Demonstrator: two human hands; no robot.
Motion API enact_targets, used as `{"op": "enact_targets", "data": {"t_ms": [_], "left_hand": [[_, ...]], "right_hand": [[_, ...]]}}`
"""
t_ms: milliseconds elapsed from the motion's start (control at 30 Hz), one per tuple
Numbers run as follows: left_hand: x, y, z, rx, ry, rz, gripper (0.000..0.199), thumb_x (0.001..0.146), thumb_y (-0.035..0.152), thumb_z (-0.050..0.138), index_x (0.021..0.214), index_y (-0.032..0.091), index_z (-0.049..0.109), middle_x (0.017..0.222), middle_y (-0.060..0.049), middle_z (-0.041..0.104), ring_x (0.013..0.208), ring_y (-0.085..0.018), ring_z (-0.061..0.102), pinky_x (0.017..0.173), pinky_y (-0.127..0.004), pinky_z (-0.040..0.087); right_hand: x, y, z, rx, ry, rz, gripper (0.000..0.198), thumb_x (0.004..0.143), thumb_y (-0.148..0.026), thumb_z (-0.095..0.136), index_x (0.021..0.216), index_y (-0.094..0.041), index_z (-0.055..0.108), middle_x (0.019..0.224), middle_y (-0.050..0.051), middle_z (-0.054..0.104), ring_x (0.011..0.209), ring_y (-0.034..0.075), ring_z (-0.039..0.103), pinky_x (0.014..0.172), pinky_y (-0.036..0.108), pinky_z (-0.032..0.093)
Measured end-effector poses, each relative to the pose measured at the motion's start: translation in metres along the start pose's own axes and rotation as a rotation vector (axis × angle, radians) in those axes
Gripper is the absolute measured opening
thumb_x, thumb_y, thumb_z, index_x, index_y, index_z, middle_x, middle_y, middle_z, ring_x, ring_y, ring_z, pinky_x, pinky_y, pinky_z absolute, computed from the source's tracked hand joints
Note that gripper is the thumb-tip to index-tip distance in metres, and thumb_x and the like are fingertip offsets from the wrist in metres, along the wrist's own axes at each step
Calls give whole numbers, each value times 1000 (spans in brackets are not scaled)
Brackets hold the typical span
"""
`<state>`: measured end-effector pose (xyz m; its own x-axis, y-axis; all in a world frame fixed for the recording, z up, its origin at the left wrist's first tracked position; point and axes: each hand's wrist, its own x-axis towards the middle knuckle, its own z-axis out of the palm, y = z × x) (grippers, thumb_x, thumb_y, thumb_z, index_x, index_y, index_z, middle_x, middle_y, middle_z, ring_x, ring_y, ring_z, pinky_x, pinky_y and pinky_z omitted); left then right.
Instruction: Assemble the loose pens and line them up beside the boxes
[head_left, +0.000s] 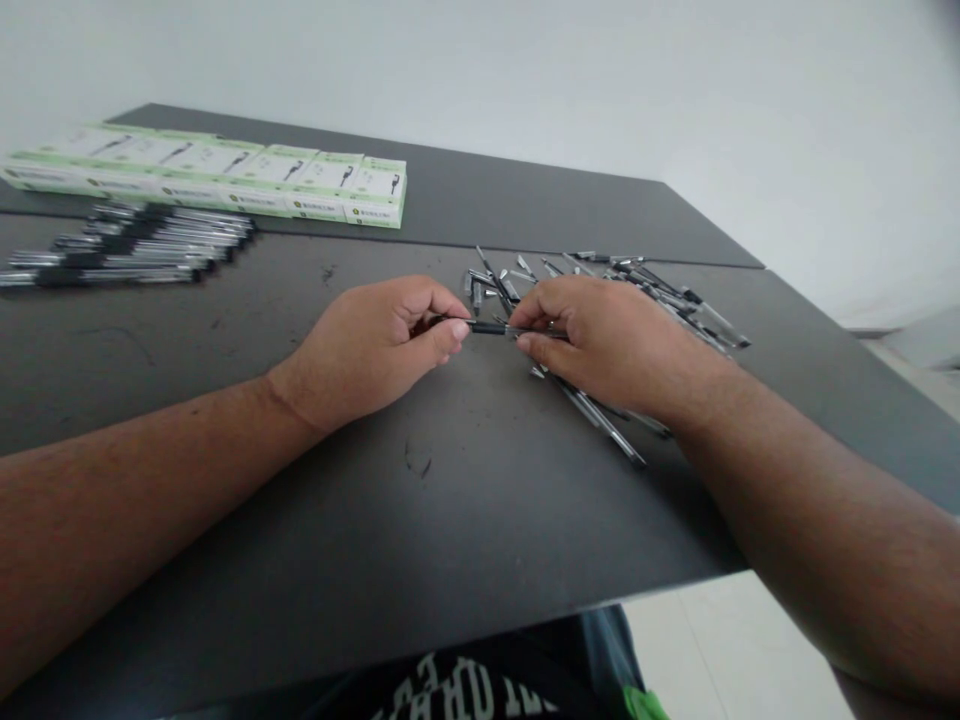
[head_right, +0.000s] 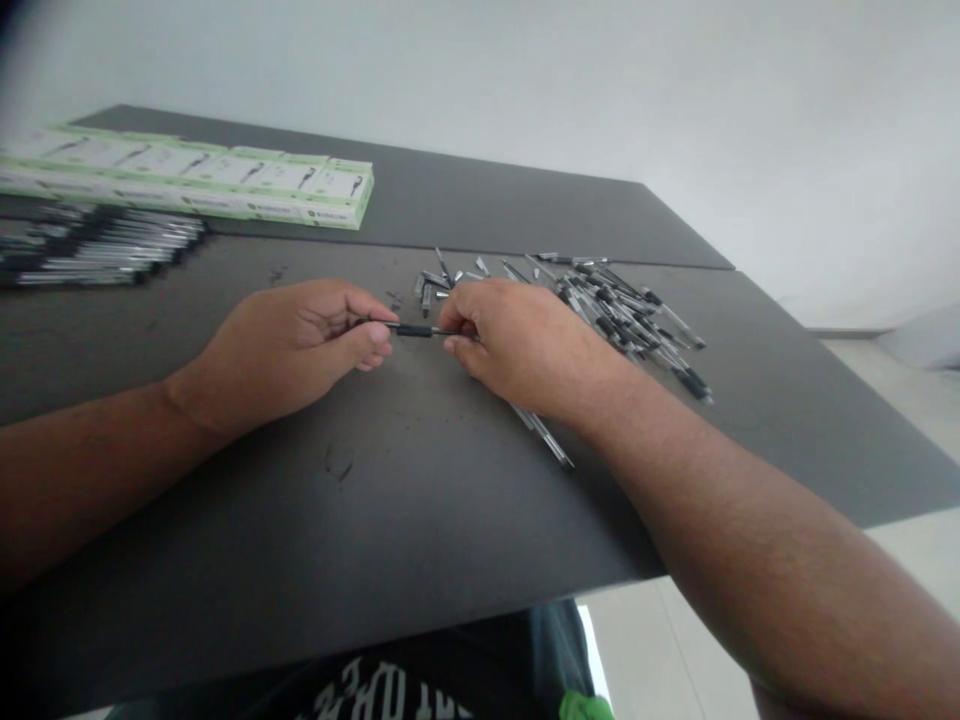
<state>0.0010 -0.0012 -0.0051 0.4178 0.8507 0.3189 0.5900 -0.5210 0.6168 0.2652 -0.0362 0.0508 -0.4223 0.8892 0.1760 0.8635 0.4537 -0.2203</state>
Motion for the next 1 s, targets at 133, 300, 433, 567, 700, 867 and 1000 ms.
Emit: {"op": "enact_targets", "data": {"t_ms": [133, 300, 433, 567, 700, 867, 1000], "left_hand": [[0, 3, -1, 61, -17, 28, 26, 98, 42, 74, 118, 31, 85, 104, -3, 89, 97, -27, 81, 88, -38, 61], [0, 5, -1, 70, -20, 40, 29, 98, 44, 72, 119, 30, 86, 101, -3, 88, 96, -27, 81, 90, -37, 60], [1, 5, -2, 122, -60, 45, 37, 102, 48, 66, 124, 27, 87, 102, -4, 88, 96, -26, 80, 89, -37, 58], [1, 6, -3, 134, -71, 53, 39, 104, 48, 63, 125, 26, 87, 106, -5, 89, 98, -26, 81, 91, -37, 59], [1, 7, -3, 131, -85, 66, 38, 104, 49, 62, 123, 27, 87, 106, -5, 89, 99, -27, 81, 92, -37, 59], [1, 6, -3, 126, -99, 85, 42, 106, 51, 59, 125, 27, 86, 113, -6, 89, 103, -27, 81, 98, -39, 60], [1, 1, -5, 85, -82, 85, 47, 102, 52, 63, 138, 25, 79, 126, -8, 87, 107, -27, 82, 102, -41, 63]], "right_hand": [[0, -3, -1, -7, -29, -6, 20, 106, -24, 70, 115, -26, 88, 100, 4, 86, 88, 24, 75, 84, 34, 50], [-1, -3, 2, 7, -30, 3, 21, 106, -24, 70, 118, -26, 87, 99, 3, 86, 88, 23, 75, 82, 34, 50], [-1, -3, 3, 26, -32, 3, 16, 103, -24, 74, 115, -26, 85, 93, 1, 84, 85, 23, 75, 81, 34, 49], [-1, -4, 3, 32, -48, -8, 16, 105, -24, 72, 114, -26, 85, 94, 1, 84, 87, 23, 75, 82, 35, 49], [-1, -4, 4, 52, -41, -21, 15, 101, -25, 76, 114, -26, 83, 101, 2, 86, 89, 24, 76, 82, 35, 49], [0, -3, 6, 23, -61, -24, 15, 103, -23, 72, 114, -25, 82, 96, 1, 84, 82, 22, 72, 79, 34, 46], [2, 0, 10, 11, -61, -12, 17, 105, -24, 71, 118, -24, 82, 95, 2, 83, 81, 22, 69, 78, 34, 45]]}}
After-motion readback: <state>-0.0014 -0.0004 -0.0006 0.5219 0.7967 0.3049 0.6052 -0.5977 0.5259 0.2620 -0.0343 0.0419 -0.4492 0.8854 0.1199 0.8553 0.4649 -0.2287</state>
